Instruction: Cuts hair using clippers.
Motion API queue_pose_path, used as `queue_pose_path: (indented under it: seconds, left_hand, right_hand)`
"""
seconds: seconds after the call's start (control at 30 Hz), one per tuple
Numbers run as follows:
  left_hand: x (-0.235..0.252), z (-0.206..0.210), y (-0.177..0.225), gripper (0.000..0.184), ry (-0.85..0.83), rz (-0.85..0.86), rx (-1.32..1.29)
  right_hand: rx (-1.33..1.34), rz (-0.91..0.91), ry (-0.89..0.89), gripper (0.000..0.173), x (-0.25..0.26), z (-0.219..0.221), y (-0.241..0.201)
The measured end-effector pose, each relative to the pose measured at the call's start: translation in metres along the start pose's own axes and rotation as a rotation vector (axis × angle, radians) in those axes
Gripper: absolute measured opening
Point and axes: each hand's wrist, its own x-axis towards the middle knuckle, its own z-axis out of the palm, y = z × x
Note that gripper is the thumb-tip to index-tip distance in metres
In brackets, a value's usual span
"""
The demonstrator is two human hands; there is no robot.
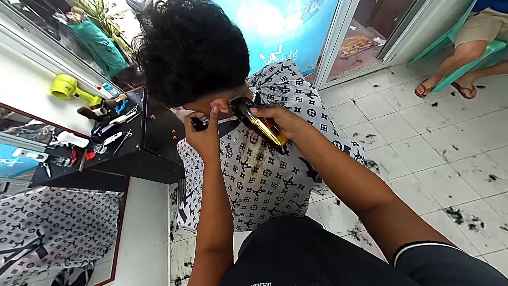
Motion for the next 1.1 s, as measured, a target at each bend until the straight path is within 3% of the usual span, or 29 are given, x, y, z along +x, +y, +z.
queue_pose_path:
  seconds: [0.83,1.1]
  left_hand:
    - [0.002,-0.001,-0.001,0.038,-0.005,-0.008,0.034]
    - [-0.002,-0.005,-0.001,0.037,-0.048,-0.019,-0.007]
  right_hand:
    - [0.121,0.006,-0.031,0.031,0.010,-0.001,0.001]
    - [0.115,-0.113,-0.101,0.038,0.002,0.007,0.017]
